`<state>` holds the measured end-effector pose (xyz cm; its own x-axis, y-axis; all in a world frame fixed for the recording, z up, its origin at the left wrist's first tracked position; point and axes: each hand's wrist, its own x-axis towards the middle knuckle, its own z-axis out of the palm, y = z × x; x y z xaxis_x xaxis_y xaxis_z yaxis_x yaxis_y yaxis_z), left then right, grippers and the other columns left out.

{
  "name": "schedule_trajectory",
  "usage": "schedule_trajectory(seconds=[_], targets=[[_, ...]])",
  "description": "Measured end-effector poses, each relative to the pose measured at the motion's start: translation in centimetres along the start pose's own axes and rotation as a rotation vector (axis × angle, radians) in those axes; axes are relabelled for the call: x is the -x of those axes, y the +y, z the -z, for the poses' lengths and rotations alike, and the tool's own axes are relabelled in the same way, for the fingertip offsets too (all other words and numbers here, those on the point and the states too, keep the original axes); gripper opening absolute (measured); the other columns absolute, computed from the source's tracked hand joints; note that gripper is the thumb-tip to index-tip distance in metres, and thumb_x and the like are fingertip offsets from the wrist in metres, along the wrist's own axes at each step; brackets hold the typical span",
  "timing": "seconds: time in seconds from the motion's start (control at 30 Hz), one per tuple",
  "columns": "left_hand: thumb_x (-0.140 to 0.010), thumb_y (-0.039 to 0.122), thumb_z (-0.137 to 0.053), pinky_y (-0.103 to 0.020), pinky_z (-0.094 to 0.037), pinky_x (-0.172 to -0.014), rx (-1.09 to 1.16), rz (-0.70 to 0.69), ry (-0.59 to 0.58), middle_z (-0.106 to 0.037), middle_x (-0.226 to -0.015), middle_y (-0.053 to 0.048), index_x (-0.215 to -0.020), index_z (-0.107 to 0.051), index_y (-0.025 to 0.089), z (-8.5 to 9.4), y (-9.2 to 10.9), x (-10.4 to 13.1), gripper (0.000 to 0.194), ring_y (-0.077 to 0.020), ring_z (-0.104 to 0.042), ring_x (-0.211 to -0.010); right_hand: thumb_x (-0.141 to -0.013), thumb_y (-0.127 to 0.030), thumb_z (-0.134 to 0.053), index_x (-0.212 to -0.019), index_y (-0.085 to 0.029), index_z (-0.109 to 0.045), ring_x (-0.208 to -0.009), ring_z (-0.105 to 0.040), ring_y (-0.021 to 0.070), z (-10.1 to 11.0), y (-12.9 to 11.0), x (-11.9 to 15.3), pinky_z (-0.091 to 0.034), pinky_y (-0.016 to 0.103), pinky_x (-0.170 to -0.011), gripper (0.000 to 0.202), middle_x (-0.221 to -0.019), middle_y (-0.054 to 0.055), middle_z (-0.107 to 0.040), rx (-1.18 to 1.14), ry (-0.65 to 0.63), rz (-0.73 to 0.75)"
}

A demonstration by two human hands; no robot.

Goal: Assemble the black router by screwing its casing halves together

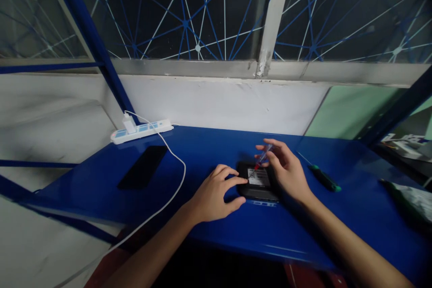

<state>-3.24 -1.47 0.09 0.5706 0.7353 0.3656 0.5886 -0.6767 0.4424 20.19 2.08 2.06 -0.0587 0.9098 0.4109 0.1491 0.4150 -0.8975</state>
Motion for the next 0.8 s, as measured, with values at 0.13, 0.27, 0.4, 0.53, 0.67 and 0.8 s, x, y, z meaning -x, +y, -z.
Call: schedule_trajectory(seconds=[0.13, 0.27, 0.4, 0.53, 0.67, 0.8], targets=[[-0.087, 0.031, -0.072, -0.049, -0.045, -0.105, -0.011, -0.006, 0.006, -0.06, -0.129, -0.007, -0.126, -0.064, 0.029, -0.13, -0.14, -0.04, 0.04, -0.0287, -0.047, -0.124, -0.089, -0.039, -0.068, -0.111, -0.027, -0.061, -0.078, -0.069, 0.0156, 0.0, 0.21, -0.12, -0.059, 0.028, -0.067, 0.026, -0.1, 0.002, -0.069, 0.025, 0.052, 0.045], [-0.086, 0.032, -0.072, -0.048, -0.044, -0.105, -0.013, -0.003, 0.001, -0.06, -0.129, -0.007, -0.126, -0.064, 0.028, -0.12, -0.14, -0.02, 0.04, -0.0288, -0.047, -0.124, -0.092, -0.037, -0.064, -0.116, -0.027, -0.059, -0.079, -0.07, 0.0159, 0.02, -0.03, -0.07, -0.059, 0.03, -0.071, 0.027, -0.1, 0.003, -0.07, 0.051, 0.062, 0.052], [-0.087, 0.032, -0.072, -0.049, -0.045, -0.105, -0.007, -0.002, -0.002, -0.06, -0.128, -0.007, -0.126, -0.064, 0.029, -0.02, -0.09, -0.04, 0.04, -0.0291, -0.047, -0.124, -0.095, -0.037, -0.058, -0.126, -0.027, -0.055, -0.09, -0.072, 0.0195, -0.06, -0.22, 0.04, -0.06, 0.033, -0.075, 0.032, -0.118, 0.008, -0.07, 0.023, 0.017, 0.019], [-0.087, 0.031, -0.072, -0.049, -0.045, -0.104, -0.011, -0.005, 0.004, -0.06, -0.128, -0.007, -0.126, -0.064, 0.028, -0.03, -0.08, -0.05, 0.04, -0.0291, -0.048, -0.124, -0.093, -0.039, -0.061, -0.12, -0.027, -0.057, -0.086, -0.071, 0.0186, -0.21, -0.17, 0.09, -0.06, 0.031, -0.07, 0.03, -0.114, 0.007, -0.068, 0.017, 0.023, 0.012], [-0.087, 0.032, -0.072, -0.05, -0.046, -0.104, -0.007, -0.007, 0.007, -0.06, -0.128, -0.007, -0.126, -0.064, 0.029, -0.14, -0.07, 0.02, 0.04, -0.0293, -0.048, -0.124, -0.09, -0.042, -0.065, -0.116, -0.026, -0.059, -0.075, -0.066, 0.0147, -0.22, -0.14, 0.07, -0.059, 0.028, -0.063, 0.031, -0.102, 0.004, -0.065, 0.036, 0.042, 0.004], [-0.086, 0.032, -0.073, -0.048, -0.045, -0.105, -0.005, -0.005, 0.009, -0.061, -0.127, -0.006, -0.125, -0.065, 0.029, -0.19, -0.1, 0.06, 0.04, -0.0289, -0.048, -0.124, -0.09, -0.042, -0.065, -0.115, -0.027, -0.059, -0.071, -0.064, 0.0131, -0.07, -0.07, -0.03, -0.058, 0.026, -0.062, 0.03, -0.095, 0.001, -0.063, 0.048, 0.044, 0.011]])
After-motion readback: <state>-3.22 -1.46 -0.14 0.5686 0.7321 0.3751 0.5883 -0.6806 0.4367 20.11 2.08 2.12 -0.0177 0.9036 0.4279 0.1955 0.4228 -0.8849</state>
